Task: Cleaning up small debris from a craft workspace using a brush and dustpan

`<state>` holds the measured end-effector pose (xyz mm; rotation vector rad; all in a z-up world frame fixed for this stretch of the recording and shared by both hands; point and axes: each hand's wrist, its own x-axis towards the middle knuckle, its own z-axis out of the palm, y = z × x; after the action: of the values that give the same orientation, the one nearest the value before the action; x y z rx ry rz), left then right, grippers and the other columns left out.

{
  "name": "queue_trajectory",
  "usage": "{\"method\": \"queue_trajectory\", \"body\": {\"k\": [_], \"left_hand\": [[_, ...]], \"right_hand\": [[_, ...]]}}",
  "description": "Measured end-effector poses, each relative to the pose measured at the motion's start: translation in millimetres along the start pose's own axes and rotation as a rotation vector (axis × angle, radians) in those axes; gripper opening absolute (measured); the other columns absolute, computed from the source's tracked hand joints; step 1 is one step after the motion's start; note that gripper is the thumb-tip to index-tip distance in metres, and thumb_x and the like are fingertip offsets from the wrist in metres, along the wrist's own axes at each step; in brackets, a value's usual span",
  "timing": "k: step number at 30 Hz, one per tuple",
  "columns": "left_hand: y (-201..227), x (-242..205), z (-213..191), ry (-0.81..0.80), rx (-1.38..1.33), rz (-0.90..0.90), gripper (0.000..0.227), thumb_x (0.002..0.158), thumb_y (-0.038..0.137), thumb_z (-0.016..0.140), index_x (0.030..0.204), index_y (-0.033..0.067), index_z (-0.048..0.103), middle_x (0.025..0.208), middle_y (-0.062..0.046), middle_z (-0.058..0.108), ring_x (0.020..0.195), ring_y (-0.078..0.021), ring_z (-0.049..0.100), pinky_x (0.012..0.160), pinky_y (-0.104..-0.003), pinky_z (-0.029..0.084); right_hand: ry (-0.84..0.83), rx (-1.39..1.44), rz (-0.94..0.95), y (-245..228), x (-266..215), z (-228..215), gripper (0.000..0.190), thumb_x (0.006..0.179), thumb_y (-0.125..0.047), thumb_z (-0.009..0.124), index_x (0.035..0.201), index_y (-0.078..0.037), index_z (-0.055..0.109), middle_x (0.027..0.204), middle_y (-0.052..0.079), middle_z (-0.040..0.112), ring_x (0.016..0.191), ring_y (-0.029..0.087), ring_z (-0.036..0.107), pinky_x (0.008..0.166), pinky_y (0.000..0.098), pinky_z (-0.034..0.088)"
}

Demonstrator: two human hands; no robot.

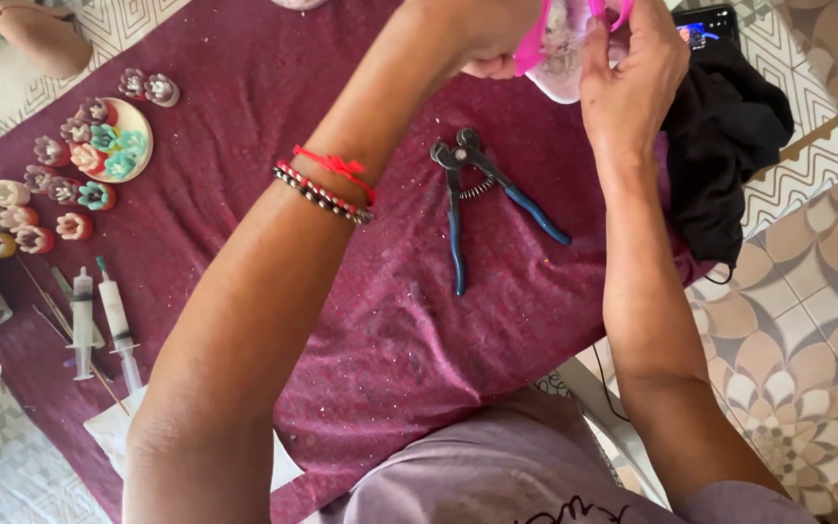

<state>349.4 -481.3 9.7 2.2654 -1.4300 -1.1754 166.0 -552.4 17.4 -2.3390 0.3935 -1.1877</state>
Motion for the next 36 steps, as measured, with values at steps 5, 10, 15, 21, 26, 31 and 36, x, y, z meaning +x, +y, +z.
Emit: {"method": "queue_trajectory", "body": {"k": [5,10,15,21,26,31,36], "left_hand": [[17.2,-15.8,0.1,0.024,0.659,0.227,0.017,0.076,0.003,0.068,0.061,0.0094,0.063,0.051,-0.002,0.063,0.05,-0.0197,0.064,0.052,-0.041,0.048],[57.3,-144.1,-11.9,0.388,-0.475,-0.253,0.032,0.073,-0.003,0.029,0.093,0.0095,0.05,0.053,-0.013,0.063,0.04,-0.0213,0.073,0.042,-0.034,0.057],[17.6,-207.5,59.5,0.798,-1.055,0.214,0.008,0.09,0.008,0.046,0.095,0.0049,0.05,0.05,-0.002,0.051,0.03,-0.0118,0.05,0.025,-0.024,0.034],[-25.6,-272.6,208.4,1.105,-1.749,0.061,0.017,0.105,0.01,0.054,0.121,0.0059,0.049,0.066,-0.004,0.045,0.032,-0.0116,0.045,0.026,-0.022,0.034],[-24.1,-335.9,264.6,1.24,-1.771,-0.215,0.012,0.106,0.012,0.052,0.115,0.0061,0.048,0.068,-0.004,0.048,0.035,-0.0123,0.05,0.029,-0.02,0.038],[-35.2,-370.8,311.8,1.379,-1.886,-0.181,0.012,0.106,0.011,0.055,0.114,0.0111,0.047,0.064,-0.008,0.049,0.03,-0.0176,0.051,0.023,-0.023,0.036],[-17.5,-412.4,322.2,1.419,-1.947,-0.22,0.018,0.103,0.018,0.058,0.097,0.0141,0.041,0.067,-0.004,0.045,0.036,-0.0103,0.039,0.031,-0.022,0.021]], "right_hand": [[0.016,-0.105,-0.09,-12.8,0.9,-6.2,0.016,0.093,0.005,0.071,0.087,0.0,0.056,0.082,0.014,0.057,0.069,0.033,0.054,0.062,0.0445,0.041],[0.052,0.191,0.045,-33.0,-1.7,-9.4,0.023,0.1,0.019,0.065,0.096,0.004,0.048,0.098,0.018,0.052,0.074,0.03,0.078,0.052,0.0294,0.055],[-0.114,0.051,-0.155,-59.4,-34.6,-17.7,0.035,0.107,0.009,0.072,0.084,0.002,0.046,0.099,0.023,0.056,0.095,0.042,0.057,0.083,0.051,0.044],[-0.404,-0.14,-0.008,-89.1,-94.2,8.7,0.051,0.094,-0.02,0.088,0.074,-0.003,0.044,0.112,0.016,0.065,0.092,0.044,0.067,0.077,0.0513,0.054],[-0.553,-0.292,0.121,-118.3,-96.3,19.0,0.059,0.077,-0.036,0.095,0.078,0.0,0.048,0.126,0.019,0.057,0.097,0.053,0.064,0.081,0.0618,0.054],[-0.486,-0.389,-0.102,-106.3,-103.2,40.9,0.035,0.072,-0.017,0.086,0.074,0.0,0.056,0.115,0.01,0.06,0.079,0.045,0.068,0.068,0.056,0.058],[-0.536,-0.344,-0.446,-120.4,-89.1,63.3,0.024,0.076,-0.016,0.084,0.087,-0.002,0.067,0.112,0.01,0.059,0.077,0.03,0.062,0.065,0.0438,0.053]]}}
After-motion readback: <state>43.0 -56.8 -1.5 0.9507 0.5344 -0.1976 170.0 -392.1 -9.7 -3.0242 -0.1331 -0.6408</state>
